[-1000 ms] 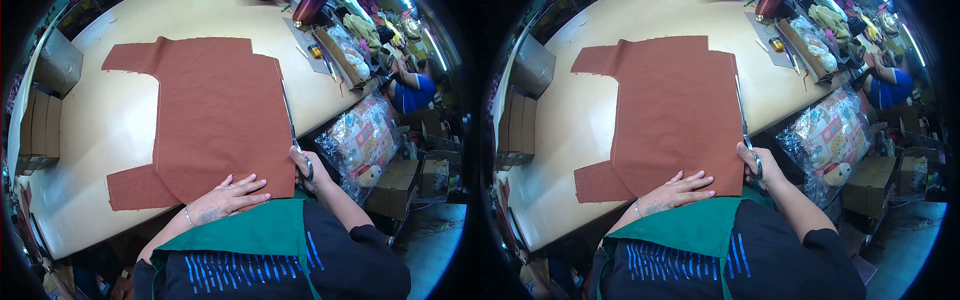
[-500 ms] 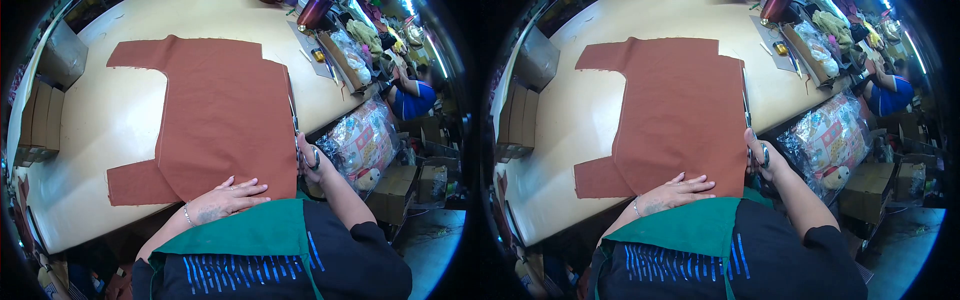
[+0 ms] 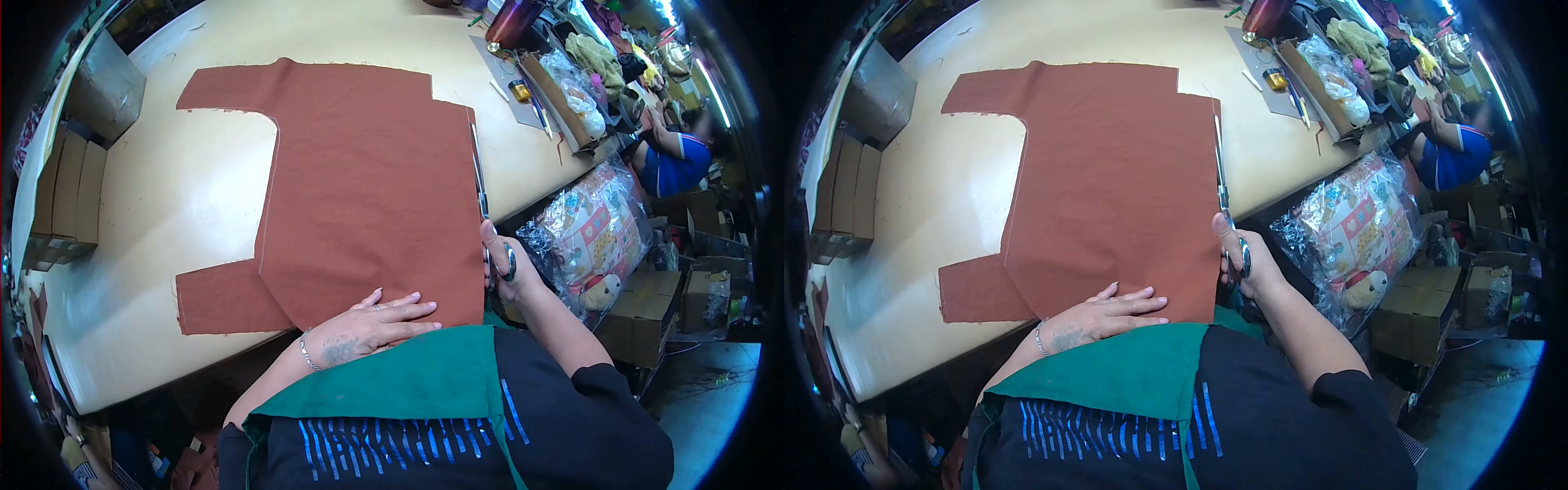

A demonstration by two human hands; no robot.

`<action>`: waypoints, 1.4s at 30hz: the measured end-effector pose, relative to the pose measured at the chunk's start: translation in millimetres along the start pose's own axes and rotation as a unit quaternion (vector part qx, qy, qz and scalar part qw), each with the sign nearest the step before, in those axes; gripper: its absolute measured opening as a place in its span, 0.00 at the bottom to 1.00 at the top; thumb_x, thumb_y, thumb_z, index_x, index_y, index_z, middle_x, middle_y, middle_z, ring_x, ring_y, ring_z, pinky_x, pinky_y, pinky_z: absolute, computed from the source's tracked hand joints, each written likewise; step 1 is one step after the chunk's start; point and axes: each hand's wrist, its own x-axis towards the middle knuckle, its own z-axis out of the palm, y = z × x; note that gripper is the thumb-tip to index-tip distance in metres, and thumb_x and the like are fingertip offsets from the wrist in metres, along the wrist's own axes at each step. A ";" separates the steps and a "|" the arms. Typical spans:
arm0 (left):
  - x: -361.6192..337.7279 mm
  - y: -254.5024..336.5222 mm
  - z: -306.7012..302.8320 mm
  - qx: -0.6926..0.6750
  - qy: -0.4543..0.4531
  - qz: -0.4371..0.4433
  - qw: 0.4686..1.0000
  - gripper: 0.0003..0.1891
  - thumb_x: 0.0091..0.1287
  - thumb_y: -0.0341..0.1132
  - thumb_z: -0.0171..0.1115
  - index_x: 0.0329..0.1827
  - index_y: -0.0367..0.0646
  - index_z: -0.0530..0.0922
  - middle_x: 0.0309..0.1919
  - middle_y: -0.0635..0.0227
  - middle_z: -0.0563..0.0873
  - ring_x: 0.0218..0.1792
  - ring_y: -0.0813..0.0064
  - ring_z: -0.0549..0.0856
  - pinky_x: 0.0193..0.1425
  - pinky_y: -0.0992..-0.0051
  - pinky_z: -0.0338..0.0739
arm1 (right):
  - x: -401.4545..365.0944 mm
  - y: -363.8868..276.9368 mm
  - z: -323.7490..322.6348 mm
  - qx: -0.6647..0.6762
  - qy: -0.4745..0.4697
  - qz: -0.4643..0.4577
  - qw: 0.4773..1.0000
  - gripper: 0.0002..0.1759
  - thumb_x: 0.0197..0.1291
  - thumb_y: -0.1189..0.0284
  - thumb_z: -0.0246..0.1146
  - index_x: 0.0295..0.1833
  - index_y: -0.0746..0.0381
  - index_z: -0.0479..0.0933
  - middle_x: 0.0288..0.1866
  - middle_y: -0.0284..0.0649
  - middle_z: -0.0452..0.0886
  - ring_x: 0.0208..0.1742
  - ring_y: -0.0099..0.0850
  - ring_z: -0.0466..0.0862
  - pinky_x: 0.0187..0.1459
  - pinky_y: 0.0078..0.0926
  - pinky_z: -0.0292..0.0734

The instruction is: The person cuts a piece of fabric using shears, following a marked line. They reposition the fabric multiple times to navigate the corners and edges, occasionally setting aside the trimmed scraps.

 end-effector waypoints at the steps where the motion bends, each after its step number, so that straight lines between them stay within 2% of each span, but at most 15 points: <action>1: 0.2 -0.4 0.2 -0.001 -0.002 -0.002 1.000 0.23 0.68 0.49 0.40 0.67 0.62 0.59 0.69 0.71 0.55 0.70 0.65 0.51 0.68 0.44 0.43 | -3.5 -2.9 2.4 -0.004 0.006 -0.004 1.000 0.34 0.49 0.36 0.54 0.25 0.61 0.72 0.15 0.31 0.70 0.13 0.20 0.68 0.16 0.16 0.61; 5: -1.1 -0.3 -0.3 0.000 -0.001 0.006 1.000 0.23 0.68 0.48 0.40 0.67 0.62 0.60 0.69 0.71 0.55 0.71 0.65 0.51 0.68 0.44 0.42 | -7.5 -4.6 6.9 -0.003 0.013 -0.014 1.000 0.33 0.50 0.37 0.55 0.23 0.60 0.70 0.14 0.31 0.69 0.12 0.20 0.67 0.15 0.16 0.60; 11: -2.7 -2.7 1.4 -0.009 -0.001 0.005 1.000 0.24 0.67 0.49 0.42 0.67 0.62 0.60 0.69 0.70 0.55 0.71 0.65 0.51 0.68 0.45 0.42 | -13.2 -5.6 7.2 -0.039 0.023 -0.012 0.999 0.32 0.50 0.38 0.56 0.26 0.60 0.71 0.15 0.30 0.69 0.13 0.20 0.67 0.16 0.16 0.62; 14: -3.5 -3.1 0.1 -0.013 0.000 0.013 1.000 0.24 0.66 0.49 0.43 0.67 0.62 0.59 0.69 0.70 0.55 0.71 0.65 0.51 0.68 0.45 0.42 | -7.3 -5.8 0.9 -0.019 0.005 0.026 0.999 0.35 0.44 0.33 0.55 0.23 0.58 0.68 0.16 0.30 0.68 0.15 0.19 0.67 0.19 0.18 0.66; 17: -4.2 -4.0 0.5 -0.014 -0.002 0.025 1.000 0.25 0.66 0.49 0.44 0.67 0.61 0.59 0.69 0.70 0.55 0.71 0.64 0.51 0.68 0.44 0.43 | -1.0 -26.3 -2.3 0.031 -0.050 0.052 0.997 0.37 0.43 0.30 0.51 0.26 0.57 0.71 0.18 0.28 0.69 0.17 0.19 0.69 0.22 0.19 0.68; 18: -4.6 -3.6 0.2 -0.014 -0.002 0.029 0.999 0.25 0.66 0.49 0.44 0.67 0.61 0.59 0.70 0.70 0.55 0.71 0.64 0.51 0.68 0.44 0.43 | 5.3 -30.4 -5.2 0.024 -0.072 0.055 0.996 0.39 0.43 0.28 0.49 0.32 0.57 0.73 0.19 0.27 0.71 0.19 0.19 0.71 0.24 0.18 0.69; 22: -7.5 -4.8 2.7 -0.013 0.010 0.043 0.999 0.26 0.65 0.49 0.44 0.67 0.60 0.58 0.70 0.70 0.55 0.70 0.63 0.51 0.67 0.44 0.44 | 14.1 -43.5 4.4 0.034 -0.045 0.043 0.997 0.38 0.45 0.29 0.48 0.35 0.55 0.76 0.20 0.29 0.74 0.17 0.20 0.73 0.19 0.17 0.65; 31: -11.7 -6.0 0.4 -0.056 0.019 0.048 0.997 0.28 0.63 0.55 0.43 0.67 0.61 0.60 0.69 0.70 0.56 0.70 0.63 0.52 0.67 0.43 0.44 | 16.4 -24.2 4.1 -0.010 0.035 0.001 0.999 0.35 0.46 0.34 0.55 0.27 0.59 0.73 0.16 0.30 0.70 0.13 0.21 0.68 0.17 0.18 0.62; 34: -11.1 -10.6 4.4 -0.041 0.020 0.043 0.998 0.28 0.63 0.56 0.43 0.66 0.61 0.61 0.69 0.71 0.56 0.70 0.63 0.52 0.67 0.44 0.44 | 8.8 -26.9 9.5 -0.009 0.030 -0.011 0.999 0.36 0.46 0.34 0.55 0.26 0.61 0.73 0.16 0.31 0.71 0.13 0.22 0.69 0.17 0.19 0.62; 40: -12.8 -9.7 1.7 -0.021 0.009 0.053 0.998 0.27 0.65 0.53 0.44 0.67 0.60 0.60 0.70 0.71 0.55 0.70 0.64 0.52 0.67 0.43 0.46 | 20.4 -14.5 3.7 0.011 0.035 -0.005 0.999 0.37 0.47 0.36 0.56 0.33 0.65 0.75 0.22 0.34 0.77 0.18 0.23 0.74 0.19 0.19 0.65; 42: -13.2 -11.1 2.7 -0.018 0.011 0.057 0.998 0.26 0.65 0.52 0.44 0.67 0.60 0.59 0.70 0.71 0.54 0.70 0.64 0.52 0.66 0.43 0.46 | 22.7 -13.3 3.8 0.026 0.026 -0.007 0.999 0.39 0.48 0.36 0.55 0.36 0.66 0.75 0.27 0.36 0.79 0.22 0.25 0.77 0.22 0.20 0.68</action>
